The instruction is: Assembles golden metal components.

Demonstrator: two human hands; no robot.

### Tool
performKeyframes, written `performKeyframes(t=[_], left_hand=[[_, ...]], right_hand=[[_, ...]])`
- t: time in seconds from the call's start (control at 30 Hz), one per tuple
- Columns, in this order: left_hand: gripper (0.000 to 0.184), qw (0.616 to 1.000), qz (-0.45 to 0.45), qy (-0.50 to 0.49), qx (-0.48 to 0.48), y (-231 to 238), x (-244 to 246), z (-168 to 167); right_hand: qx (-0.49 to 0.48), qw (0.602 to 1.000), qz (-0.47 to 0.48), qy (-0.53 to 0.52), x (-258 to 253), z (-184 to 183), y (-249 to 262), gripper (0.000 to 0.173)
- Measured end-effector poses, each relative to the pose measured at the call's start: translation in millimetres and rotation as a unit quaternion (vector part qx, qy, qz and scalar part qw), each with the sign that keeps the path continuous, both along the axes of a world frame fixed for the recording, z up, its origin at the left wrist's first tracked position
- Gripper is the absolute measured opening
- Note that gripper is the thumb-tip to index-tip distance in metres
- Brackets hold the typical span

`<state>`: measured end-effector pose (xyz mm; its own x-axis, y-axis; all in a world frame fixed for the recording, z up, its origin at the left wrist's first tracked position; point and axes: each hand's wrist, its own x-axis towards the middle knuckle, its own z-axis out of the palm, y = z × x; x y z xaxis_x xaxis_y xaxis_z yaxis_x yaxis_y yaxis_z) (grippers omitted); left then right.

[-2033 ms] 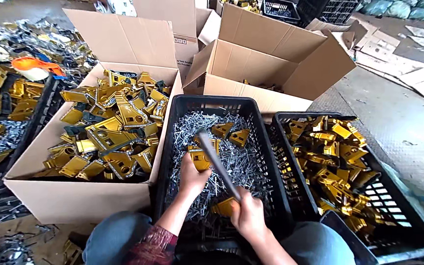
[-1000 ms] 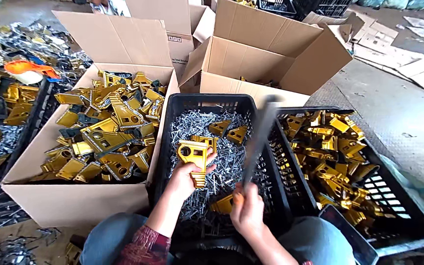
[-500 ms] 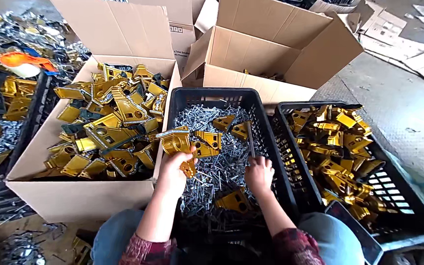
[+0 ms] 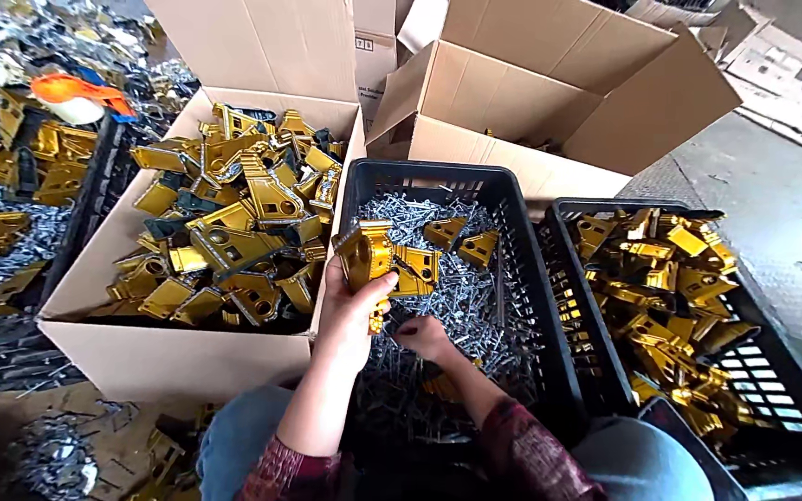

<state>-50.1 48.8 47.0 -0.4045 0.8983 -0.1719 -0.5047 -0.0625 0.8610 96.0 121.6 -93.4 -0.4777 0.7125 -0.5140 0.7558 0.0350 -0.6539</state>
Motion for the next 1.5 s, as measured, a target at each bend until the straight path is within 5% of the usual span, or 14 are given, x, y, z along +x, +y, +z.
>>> performKeyframes(t=[0.2, 0.4, 0.67, 0.8, 0.87, 0.93, 1.0, 1.23, 1.5], left_hand=[[0.058, 0.999, -0.014, 0.003, -0.042, -1.2, 13.7, -0.2], [0.061, 0.999, -0.019, 0.026, -0.026, -2.8, 14.1, -6.6], [0.059, 0.998, 0.033, 0.014, -0.059, 1.5, 10.2, -5.5], [0.052, 0.998, -0.005, -0.027, -0.058, 4.3, 19.2, -5.8], [0.048, 0.998, -0.001, -0.036, -0.056, 3.2, 19.0, -6.7], [0.052, 0.998, 0.009, -0.031, -0.06, 0.4, 15.1, -5.9], [0.053, 0.998, 0.015, -0.021, -0.059, -1.6, 11.2, -2.8], [0.061, 0.999, 0.006, 0.011, -0.04, 0.4, 11.3, -5.0], [0.06, 0.999, 0.01, 0.016, -0.046, 0.8, 9.7, -2.7]], right_hand=[[0.021, 0.999, -0.007, -0.043, 31.5, 30.0, 9.3, 0.025], [0.006, 0.993, 0.016, -0.114, -14.9, -3.4, -14.0, 0.034], [0.065, 0.987, -0.101, 0.11, 40.0, 72.4, 5.4, 0.025], [-0.065, 0.874, -0.207, 0.435, 50.8, 127.0, -12.3, 0.013], [-0.004, 0.923, -0.16, 0.35, 61.6, 128.1, -8.1, 0.01], [0.096, 0.993, -0.061, 0.031, 70.7, 117.2, 3.4, 0.016], [0.1, 0.976, -0.03, -0.191, 58.6, 96.0, 3.4, 0.026], [0.034, 0.989, -0.009, -0.146, -16.3, -0.8, -15.0, 0.041], [0.045, 0.977, -0.157, 0.134, 26.7, 46.9, 0.3, 0.022]])
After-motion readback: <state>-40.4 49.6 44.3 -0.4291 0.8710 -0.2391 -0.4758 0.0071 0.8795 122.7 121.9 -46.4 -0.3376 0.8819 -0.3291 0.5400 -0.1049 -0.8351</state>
